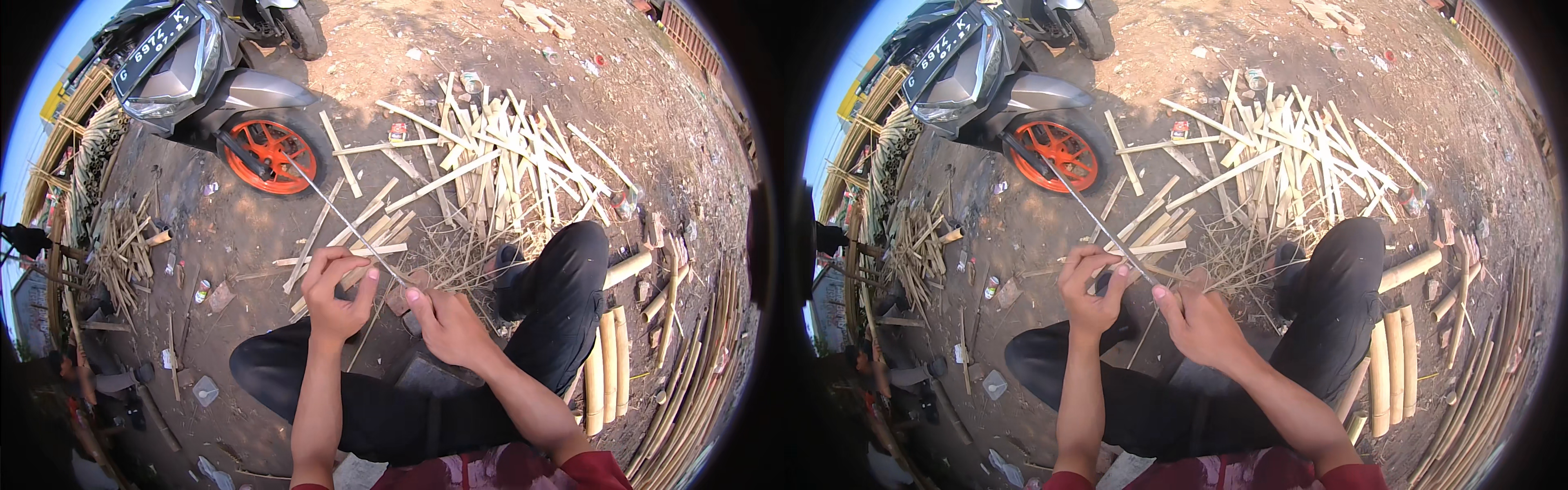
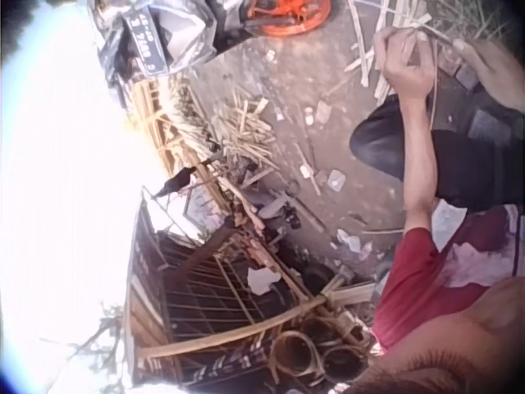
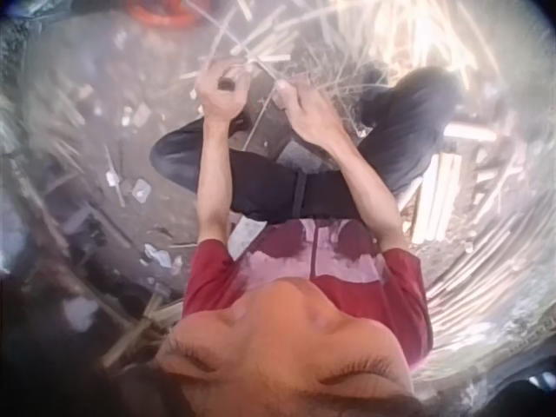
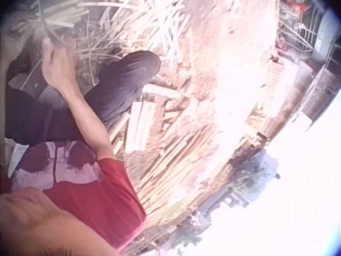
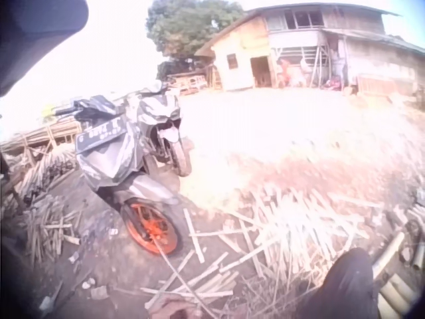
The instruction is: The person splits thin bamboo strips using a large blade, repeatedly running the edge along the material to divide it into finer sections.
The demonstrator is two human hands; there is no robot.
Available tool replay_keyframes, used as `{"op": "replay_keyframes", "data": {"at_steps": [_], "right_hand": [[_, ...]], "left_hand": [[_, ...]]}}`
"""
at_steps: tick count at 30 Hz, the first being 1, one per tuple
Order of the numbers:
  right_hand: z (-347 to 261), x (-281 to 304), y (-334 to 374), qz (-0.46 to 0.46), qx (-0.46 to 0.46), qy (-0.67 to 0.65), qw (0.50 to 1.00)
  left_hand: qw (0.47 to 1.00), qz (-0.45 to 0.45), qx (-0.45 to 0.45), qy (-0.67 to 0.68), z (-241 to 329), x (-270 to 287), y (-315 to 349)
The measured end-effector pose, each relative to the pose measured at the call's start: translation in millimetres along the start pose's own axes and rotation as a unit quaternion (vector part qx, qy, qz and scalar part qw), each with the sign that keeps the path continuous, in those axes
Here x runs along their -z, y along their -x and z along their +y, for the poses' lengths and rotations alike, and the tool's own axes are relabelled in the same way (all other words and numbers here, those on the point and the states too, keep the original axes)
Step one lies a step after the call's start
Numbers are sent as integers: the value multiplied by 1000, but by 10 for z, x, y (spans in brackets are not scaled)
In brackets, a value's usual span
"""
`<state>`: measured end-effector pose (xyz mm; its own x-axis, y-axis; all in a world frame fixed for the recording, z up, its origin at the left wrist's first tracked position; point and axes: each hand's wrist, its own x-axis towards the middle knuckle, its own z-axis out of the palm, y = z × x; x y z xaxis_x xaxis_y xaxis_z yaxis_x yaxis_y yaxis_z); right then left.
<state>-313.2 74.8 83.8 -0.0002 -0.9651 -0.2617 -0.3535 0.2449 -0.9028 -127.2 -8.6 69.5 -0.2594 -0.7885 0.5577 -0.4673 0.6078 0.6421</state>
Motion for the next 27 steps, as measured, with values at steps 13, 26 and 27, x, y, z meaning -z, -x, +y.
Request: {"op": "replay_keyframes", "data": {"at_steps": [13, 26, 27], "right_hand": [[128, -7, -75, 25, 16, -5, 1000], [454, -96, -188, 45, 28, -48, 997], [497, -113, -199, 44, 34, -57, 997]], "left_hand": [[964, -113, -207, -120, 102, -103, -1419], [996, -72, 18, -40, 205, -65, -175], [994, -100, 23, -32, 171, -162, -83]]}}
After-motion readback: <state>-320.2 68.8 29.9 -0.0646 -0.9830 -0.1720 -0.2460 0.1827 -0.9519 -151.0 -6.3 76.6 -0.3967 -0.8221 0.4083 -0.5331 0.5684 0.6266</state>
